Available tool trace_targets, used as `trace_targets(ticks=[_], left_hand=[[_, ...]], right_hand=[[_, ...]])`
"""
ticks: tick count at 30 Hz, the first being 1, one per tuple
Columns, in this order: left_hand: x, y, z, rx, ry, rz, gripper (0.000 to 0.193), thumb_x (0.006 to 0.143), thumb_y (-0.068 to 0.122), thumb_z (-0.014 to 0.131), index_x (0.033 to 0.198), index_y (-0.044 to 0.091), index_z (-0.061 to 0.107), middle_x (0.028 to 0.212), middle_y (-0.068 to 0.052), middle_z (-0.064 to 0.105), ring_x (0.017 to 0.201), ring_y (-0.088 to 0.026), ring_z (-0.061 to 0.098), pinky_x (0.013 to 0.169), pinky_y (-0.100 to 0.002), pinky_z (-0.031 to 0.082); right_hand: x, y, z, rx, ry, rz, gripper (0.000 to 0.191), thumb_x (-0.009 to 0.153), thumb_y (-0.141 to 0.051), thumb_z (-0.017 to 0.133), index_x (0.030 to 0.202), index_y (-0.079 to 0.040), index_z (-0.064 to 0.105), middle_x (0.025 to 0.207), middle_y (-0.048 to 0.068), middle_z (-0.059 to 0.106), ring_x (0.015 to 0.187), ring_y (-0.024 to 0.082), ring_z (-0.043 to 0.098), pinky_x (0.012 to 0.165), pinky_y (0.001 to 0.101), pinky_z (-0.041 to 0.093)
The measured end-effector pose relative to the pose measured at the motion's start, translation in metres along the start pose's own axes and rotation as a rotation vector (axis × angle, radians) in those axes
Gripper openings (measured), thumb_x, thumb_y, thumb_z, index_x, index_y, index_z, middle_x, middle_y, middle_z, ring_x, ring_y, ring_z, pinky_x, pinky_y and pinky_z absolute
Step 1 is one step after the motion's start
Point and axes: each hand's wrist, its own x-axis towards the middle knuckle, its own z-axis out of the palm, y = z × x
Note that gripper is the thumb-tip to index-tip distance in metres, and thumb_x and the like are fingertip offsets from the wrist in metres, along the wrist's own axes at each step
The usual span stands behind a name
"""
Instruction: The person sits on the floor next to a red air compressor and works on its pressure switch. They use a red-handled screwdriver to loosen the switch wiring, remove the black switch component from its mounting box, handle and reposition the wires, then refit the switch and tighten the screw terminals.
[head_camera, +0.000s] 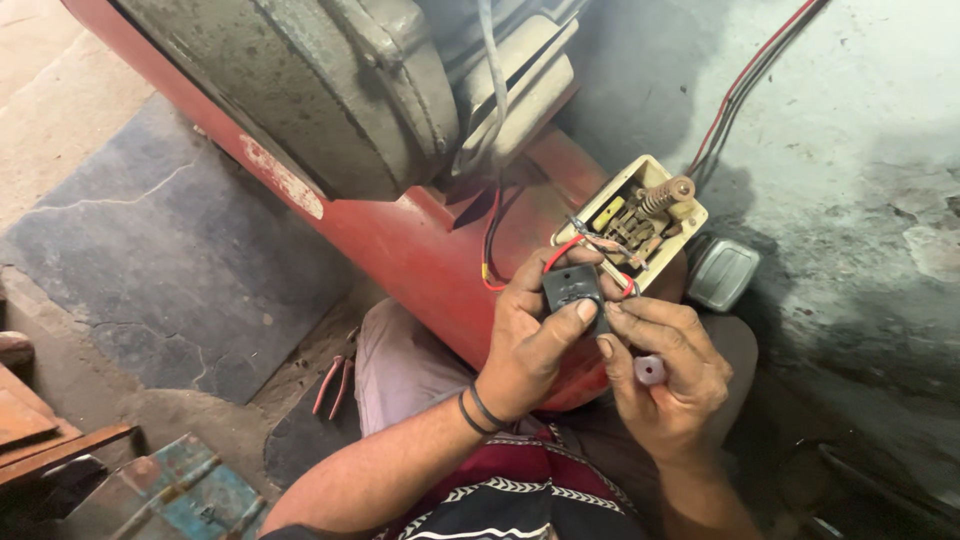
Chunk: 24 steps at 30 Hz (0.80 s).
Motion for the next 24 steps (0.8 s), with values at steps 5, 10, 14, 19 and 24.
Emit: trace_targets(ticks=[5, 10, 14, 19, 24], left_hand=[[-0.001, 0.001, -0.003, 0.048, 0.008, -0.022, 0.035, 0.102, 0.012, 0.065, 0.134, 0.001, 0.057, 0.134, -0.014, 0.061, 0.115, -0.016, 0.064, 0.104, -0.035, 0.054], [0.000, 0.000, -0.001, 0.021, 0.036, -0.065, 0.037, 0.103, 0.013, 0.066, 0.137, 0.001, 0.056, 0.121, -0.017, 0.063, 0.112, -0.017, 0.064, 0.102, -0.035, 0.053], [0.001, 0.002, 0.001, 0.066, 0.002, -0.015, 0.037, 0.102, 0.016, 0.065, 0.134, 0.002, 0.055, 0.138, -0.009, 0.060, 0.117, -0.015, 0.060, 0.107, -0.035, 0.051], [-0.004, 0.010, 0.001, -0.095, -0.045, -0.086, 0.046, 0.105, 0.026, 0.058, 0.143, 0.001, 0.049, 0.125, -0.012, 0.063, 0.120, -0.018, 0.061, 0.113, -0.035, 0.047], [-0.004, 0.013, -0.001, -0.120, -0.055, -0.100, 0.053, 0.109, 0.034, 0.051, 0.148, -0.002, 0.048, 0.120, -0.011, 0.064, 0.111, -0.016, 0.061, 0.105, -0.032, 0.047]], right_hand=[[0.001, 0.002, 0.001, 0.026, 0.007, -0.032, 0.020, 0.089, 0.002, 0.077, 0.109, 0.002, 0.070, 0.111, 0.016, 0.071, 0.103, 0.024, 0.074, 0.089, 0.0313, 0.061], [0.002, 0.001, 0.000, 0.041, 0.007, -0.022, 0.019, 0.090, 0.003, 0.076, 0.108, 0.002, 0.070, 0.112, 0.017, 0.071, 0.101, 0.024, 0.075, 0.087, 0.0300, 0.061], [0.002, 0.001, -0.001, 0.081, 0.003, 0.001, 0.019, 0.091, 0.003, 0.075, 0.109, 0.002, 0.069, 0.113, 0.017, 0.071, 0.104, 0.025, 0.074, 0.090, 0.0307, 0.061], [0.000, 0.003, -0.003, 0.060, 0.002, 0.031, 0.019, 0.093, 0.000, 0.076, 0.111, 0.001, 0.069, 0.110, 0.016, 0.072, 0.100, 0.023, 0.073, 0.083, 0.0276, 0.057], [-0.004, 0.005, -0.003, 0.055, 0.007, 0.030, 0.020, 0.095, -0.002, 0.076, 0.114, 0.001, 0.068, 0.112, 0.015, 0.072, 0.096, 0.021, 0.072, 0.083, 0.0268, 0.056]])
